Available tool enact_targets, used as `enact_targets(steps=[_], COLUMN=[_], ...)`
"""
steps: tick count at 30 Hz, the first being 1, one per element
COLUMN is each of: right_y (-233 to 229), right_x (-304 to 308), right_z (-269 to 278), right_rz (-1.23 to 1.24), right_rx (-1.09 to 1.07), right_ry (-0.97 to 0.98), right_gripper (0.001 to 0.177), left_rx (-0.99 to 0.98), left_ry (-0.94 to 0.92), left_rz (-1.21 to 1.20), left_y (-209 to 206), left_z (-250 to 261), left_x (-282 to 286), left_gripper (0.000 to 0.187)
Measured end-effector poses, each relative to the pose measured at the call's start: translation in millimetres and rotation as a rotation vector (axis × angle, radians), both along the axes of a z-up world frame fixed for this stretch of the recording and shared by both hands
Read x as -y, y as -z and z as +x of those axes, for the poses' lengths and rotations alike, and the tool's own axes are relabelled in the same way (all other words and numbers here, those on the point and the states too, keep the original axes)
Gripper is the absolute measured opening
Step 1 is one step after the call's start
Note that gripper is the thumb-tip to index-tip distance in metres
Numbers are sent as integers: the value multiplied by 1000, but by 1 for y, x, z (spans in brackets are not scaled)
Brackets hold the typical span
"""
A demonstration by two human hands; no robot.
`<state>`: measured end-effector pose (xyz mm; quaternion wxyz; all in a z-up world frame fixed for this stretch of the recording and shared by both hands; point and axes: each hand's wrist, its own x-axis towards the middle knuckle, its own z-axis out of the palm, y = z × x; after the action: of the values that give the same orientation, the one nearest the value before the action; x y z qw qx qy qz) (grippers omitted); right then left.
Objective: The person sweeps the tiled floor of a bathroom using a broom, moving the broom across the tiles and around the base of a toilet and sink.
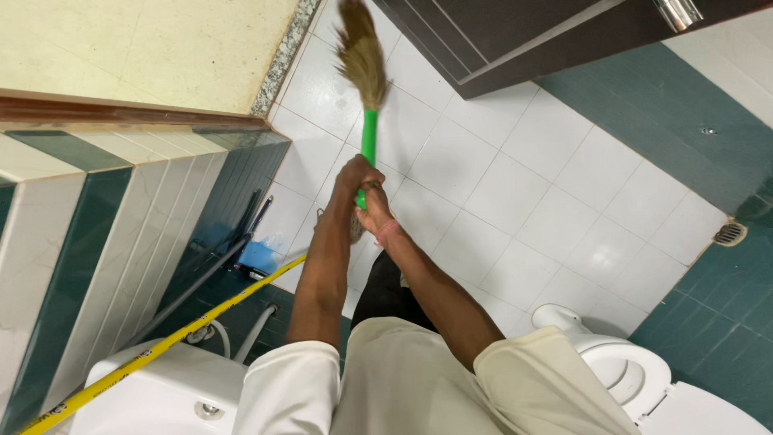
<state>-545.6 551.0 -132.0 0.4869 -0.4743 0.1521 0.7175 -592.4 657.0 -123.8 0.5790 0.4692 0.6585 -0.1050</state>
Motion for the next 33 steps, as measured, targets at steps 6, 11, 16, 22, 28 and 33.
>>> enact_targets(steps=[6, 11, 16, 22, 28, 33], right_y=[-29, -65, -118, -204, -193, -153], right_x=[91, 193, 282, 378, 391, 389], right_z=[41, 76, 104, 182, 240, 238], right_rz=[-250, -283, -249, -237, -160, -93], right_rx=[92, 188, 292, 336, 167, 59], right_ry=[151, 177, 28, -380, -464, -382], right_gripper=[26, 12, 22, 36, 26, 15], left_rx=[94, 203, 231, 371, 241, 144], left_ry=[388, 591, 525, 87, -174, -156], left_rz=[-124, -215, -199, -212, -303, -344], left_y=[-7, -28, -65, -126, -131, -114], left_z=[56, 96, 126, 161, 202, 209], left_x=[90, 180, 271, 398, 412, 403], left_gripper=[72, 69, 84, 107, 115, 59])
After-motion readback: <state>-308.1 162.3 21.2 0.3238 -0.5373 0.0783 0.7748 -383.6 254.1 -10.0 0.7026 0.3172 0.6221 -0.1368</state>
